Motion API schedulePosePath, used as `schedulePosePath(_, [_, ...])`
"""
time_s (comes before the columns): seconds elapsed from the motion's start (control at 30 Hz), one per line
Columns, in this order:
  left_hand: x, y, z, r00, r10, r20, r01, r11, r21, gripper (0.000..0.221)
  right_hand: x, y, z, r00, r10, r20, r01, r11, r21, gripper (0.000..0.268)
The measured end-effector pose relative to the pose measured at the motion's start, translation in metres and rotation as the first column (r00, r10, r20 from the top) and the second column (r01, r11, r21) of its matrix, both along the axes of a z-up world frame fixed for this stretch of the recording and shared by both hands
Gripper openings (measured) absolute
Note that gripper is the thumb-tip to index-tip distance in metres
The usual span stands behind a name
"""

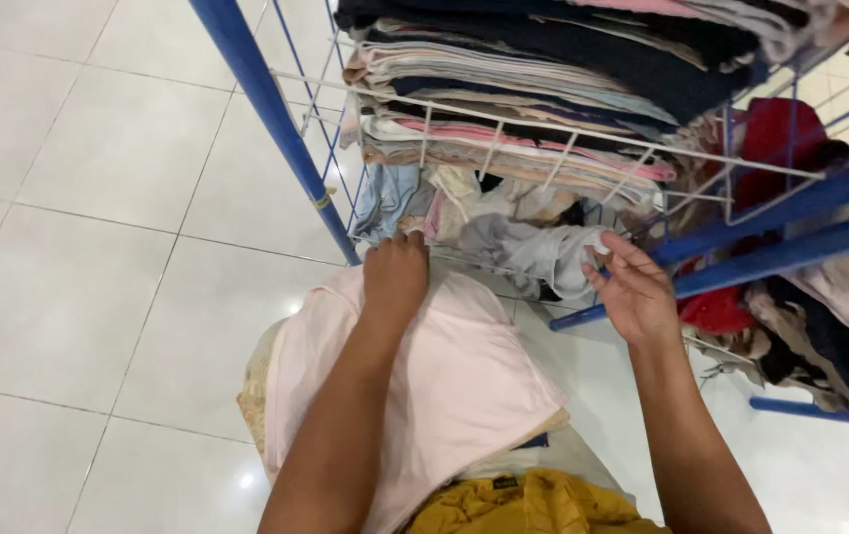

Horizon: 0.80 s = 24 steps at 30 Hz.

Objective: Organizing and folding various undergarments on a display rack.

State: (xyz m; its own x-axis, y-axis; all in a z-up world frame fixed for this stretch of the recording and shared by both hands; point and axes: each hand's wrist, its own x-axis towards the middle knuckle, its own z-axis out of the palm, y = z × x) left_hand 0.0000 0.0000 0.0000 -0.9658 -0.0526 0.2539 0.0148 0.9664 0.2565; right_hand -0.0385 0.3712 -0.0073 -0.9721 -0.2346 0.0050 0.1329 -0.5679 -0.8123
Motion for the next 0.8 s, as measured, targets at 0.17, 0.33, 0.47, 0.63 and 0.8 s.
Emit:
schedulePosePath(0.17, [0.024, 0.012, 0.027, 0.97, -0.129, -0.206, 0.133, 0.991, 0.008, 0.014, 0.029, -0.005, 0.088, 0.983, 0.021, -0.181, -0.034, 0.997, -0.066, 0.035])
schedulePosePath(0.33, [0.062, 0.044, 0.061, 0.905, -0.226, -0.36, 0.327, 0.911, 0.251, 0.036, 0.056, -0.036, 0.18, 0.924, 0.132, -0.359, -0.163, 0.985, -0.057, 0.037])
schedulePosePath(0.47, [0.096, 0.061, 0.101, 0.874, -0.316, -0.369, 0.468, 0.752, 0.465, 0.075, 0.083, -0.079, 0.24, 0.815, 0.272, -0.512, -0.313, 0.95, 0.007, 0.038])
schedulePosePath(0.63, [0.108, 0.058, 0.075, 0.932, -0.196, -0.306, 0.354, 0.681, 0.641, 0.093, 0.107, -0.113, 0.29, 0.666, 0.337, -0.665, -0.401, 0.914, 0.062, 0.042])
schedulePosePath(0.8, [0.097, 0.041, 0.028, 0.966, 0.019, -0.26, 0.26, -0.015, 0.966, 0.044, 0.076, -0.14, 0.269, 0.762, 0.305, -0.571, -0.28, 0.951, 0.135, 0.045])
